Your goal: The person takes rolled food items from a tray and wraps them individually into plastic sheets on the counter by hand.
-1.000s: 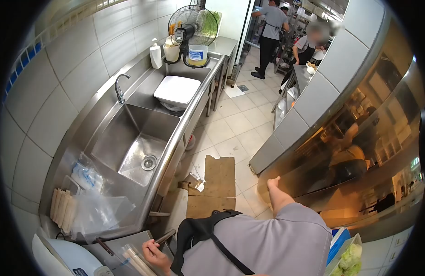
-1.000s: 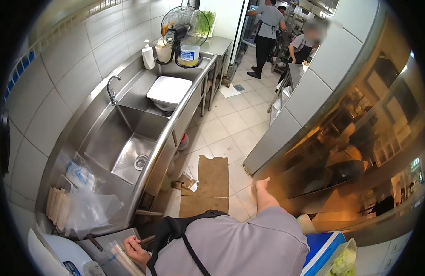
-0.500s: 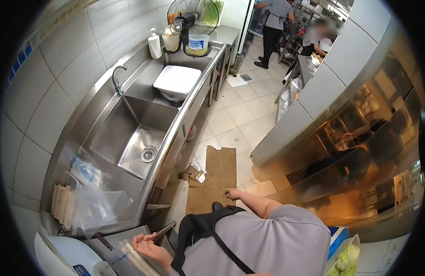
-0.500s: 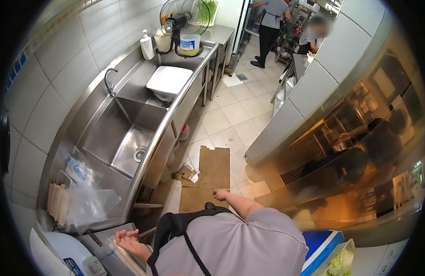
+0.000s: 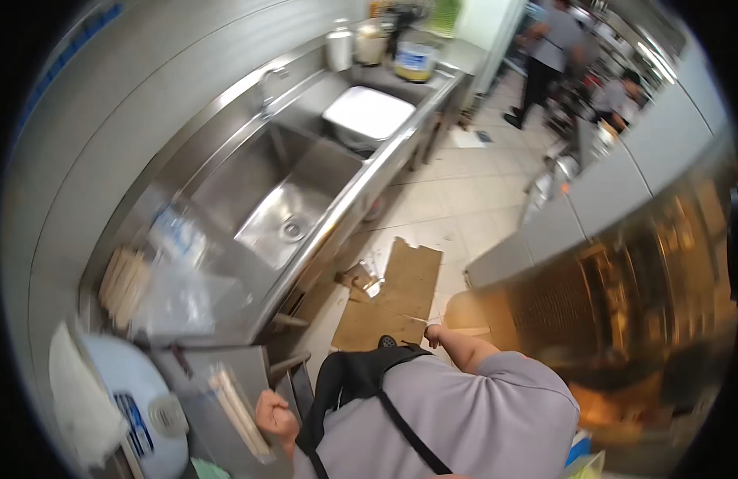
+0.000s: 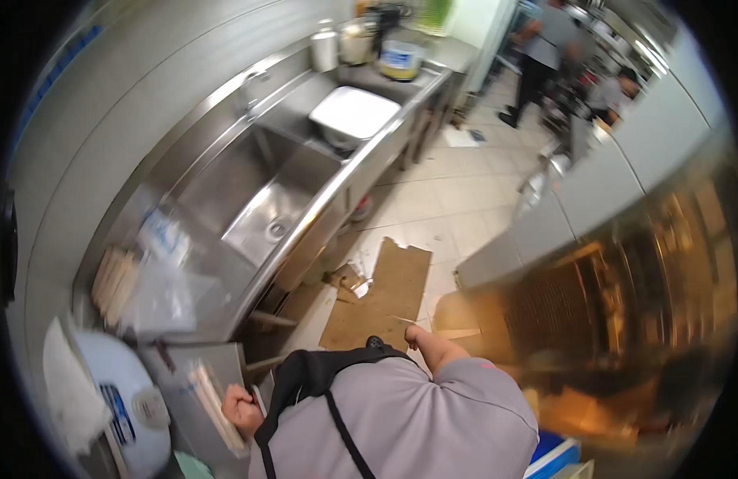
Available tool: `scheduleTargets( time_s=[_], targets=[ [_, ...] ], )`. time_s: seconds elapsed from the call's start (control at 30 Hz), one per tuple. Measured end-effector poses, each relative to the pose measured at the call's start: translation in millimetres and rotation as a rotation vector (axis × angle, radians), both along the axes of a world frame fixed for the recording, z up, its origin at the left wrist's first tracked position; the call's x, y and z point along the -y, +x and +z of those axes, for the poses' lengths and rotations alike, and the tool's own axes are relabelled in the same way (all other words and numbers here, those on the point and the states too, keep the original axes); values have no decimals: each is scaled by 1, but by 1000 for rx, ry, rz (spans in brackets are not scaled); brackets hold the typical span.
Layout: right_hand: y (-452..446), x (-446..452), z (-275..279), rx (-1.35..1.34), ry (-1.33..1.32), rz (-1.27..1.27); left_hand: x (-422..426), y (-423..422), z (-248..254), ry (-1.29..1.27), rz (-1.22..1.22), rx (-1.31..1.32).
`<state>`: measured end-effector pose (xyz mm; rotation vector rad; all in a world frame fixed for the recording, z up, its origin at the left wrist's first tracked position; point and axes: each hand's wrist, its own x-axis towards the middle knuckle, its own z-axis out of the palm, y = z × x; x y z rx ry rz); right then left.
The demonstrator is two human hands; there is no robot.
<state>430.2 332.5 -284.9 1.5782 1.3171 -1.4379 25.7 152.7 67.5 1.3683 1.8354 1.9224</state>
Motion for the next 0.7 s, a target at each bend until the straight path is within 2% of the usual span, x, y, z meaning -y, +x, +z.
scheduleTargets(
  time_s=[0.03, 0.07, 0.17, 0.2, 0.23, 0.27, 0.3, 0.37, 0.43, 0.5, 0.63, 0.7],
  targets=[
    [-10, -7, -14, 11, -84, 33, 4, -2, 6, 9, -54, -20],
    [-33, -18, -14, 31, -120, 310, 6, 1, 20, -7, -75, -1],
    [-93, -46, 47, -306, 401, 845, 24, -3, 30, -15, -31, -61],
    [-123, -59, 81, -375, 286, 873, 31, -6, 36, -29, -31, -72],
    [-155, -75, 122, -431, 167, 893, 40, -6, 40, -54, 15, -92],
    [-182, -89, 175, -504, -54, 700, 47, -8, 38, -24, 49, -86],
    [-197, -105, 182, -636, -113, 699, 56, -9, 34, 7, 71, -79],
    [-243, -112, 280, -929, -108, 647, 76, -11, 32, 48, 151, -103],
    [-287, -123, 332, -995, -19, 617, 96, -12, 26, 86, 243, -115],
    [-332, -127, 365, -1060, 133, 552, 116, -12, 16, 126, 364, -125],
    [-441, -130, 403, -1183, 271, 594, 150, -3, 4, 188, 567, -154],
    [-506, -131, 394, -1227, 322, 577, 164, 6, 1, 159, 655, -157]
  ],
)
